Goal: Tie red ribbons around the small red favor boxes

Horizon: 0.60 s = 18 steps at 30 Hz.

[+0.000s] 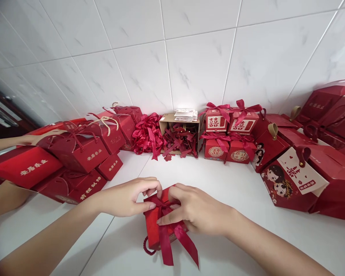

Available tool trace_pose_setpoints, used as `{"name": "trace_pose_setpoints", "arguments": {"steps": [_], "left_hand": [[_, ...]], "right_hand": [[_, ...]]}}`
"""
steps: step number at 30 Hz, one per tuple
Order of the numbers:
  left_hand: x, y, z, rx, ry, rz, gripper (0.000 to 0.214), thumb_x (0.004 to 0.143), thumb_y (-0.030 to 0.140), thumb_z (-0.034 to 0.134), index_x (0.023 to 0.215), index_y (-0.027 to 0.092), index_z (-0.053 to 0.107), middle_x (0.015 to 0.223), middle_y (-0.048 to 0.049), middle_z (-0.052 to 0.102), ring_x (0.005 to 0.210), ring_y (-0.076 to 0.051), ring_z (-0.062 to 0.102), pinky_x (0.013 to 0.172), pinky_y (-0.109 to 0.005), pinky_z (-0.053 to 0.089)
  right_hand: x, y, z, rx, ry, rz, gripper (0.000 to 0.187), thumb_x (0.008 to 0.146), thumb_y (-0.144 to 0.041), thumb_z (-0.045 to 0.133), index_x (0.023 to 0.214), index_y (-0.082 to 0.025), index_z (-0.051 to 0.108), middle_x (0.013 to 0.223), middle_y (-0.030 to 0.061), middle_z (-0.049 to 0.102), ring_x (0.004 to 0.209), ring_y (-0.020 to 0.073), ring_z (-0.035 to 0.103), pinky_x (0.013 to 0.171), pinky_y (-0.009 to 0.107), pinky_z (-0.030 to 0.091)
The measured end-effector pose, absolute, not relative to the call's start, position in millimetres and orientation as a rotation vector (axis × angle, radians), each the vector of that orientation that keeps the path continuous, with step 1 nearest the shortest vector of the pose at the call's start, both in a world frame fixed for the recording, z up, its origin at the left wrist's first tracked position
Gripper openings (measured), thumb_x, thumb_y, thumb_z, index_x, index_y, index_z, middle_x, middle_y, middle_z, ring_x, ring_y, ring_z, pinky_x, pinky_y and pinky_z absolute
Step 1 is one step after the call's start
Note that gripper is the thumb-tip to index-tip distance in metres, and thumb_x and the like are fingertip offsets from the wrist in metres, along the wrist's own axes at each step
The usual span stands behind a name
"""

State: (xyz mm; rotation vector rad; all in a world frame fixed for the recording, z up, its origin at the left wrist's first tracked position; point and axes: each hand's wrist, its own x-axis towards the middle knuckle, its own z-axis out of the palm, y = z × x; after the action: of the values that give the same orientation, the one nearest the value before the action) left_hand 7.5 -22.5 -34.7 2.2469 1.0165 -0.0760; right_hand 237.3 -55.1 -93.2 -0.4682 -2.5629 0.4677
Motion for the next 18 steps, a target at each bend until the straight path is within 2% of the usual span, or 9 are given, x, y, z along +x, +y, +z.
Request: {"name": "trace_pose_setpoints", "arguments": {"steps": [5,8,13,18], "left_hand": [[11,-21,-33,2.232,0.946,-0.128,0.008,0.079,0.025,0.059,0.083,0.022,0.052,0.096,0.0001,0.043,0.079,-0.012,0.047,0.068,-0.021,0.040],[12,-20,-37,2.216,0.870,-0.125,0.010,0.079,0.024,0.061,0.083,0.022,0.053,0.103,-0.0010,0.039,0.093,-0.015,0.047,0.076,-0.022,0.042],[8,-12,-50,2.217,0.839,-0.038,0.012,0.080,0.034,0.064,0.083,0.022,0.062,0.099,-0.0023,0.037,0.105,-0.019,0.042,0.094,-0.028,0.039],[4,-4,-60,2.194,0.734,0.117,0.022,0.077,0.037,0.068,0.071,0.019,0.057,0.099,-0.0034,0.045,0.103,-0.019,0.043,0.093,-0.028,0.038]], "right_hand": [[238,-54,-98,-0.449,-2.517,0.620,0.048,0.080,0.001,0.054,0.119,-0.026,0.066,0.106,0.0084,0.053,0.099,0.0189,0.050,0.081,0.030,0.046],[239,-53,-101,-0.444,-2.476,0.698,0.044,0.081,0.001,0.054,0.115,-0.023,0.069,0.104,0.0089,0.052,0.095,0.0173,0.051,0.080,0.028,0.048],[238,-52,-104,-0.424,-2.429,0.767,0.037,0.086,-0.003,0.053,0.113,-0.020,0.070,0.102,0.0093,0.051,0.094,0.0169,0.051,0.081,0.029,0.049],[238,-54,-104,-0.388,-2.381,0.792,0.036,0.086,-0.001,0.051,0.111,-0.019,0.071,0.099,0.0092,0.050,0.092,0.0156,0.051,0.082,0.028,0.050]]}}
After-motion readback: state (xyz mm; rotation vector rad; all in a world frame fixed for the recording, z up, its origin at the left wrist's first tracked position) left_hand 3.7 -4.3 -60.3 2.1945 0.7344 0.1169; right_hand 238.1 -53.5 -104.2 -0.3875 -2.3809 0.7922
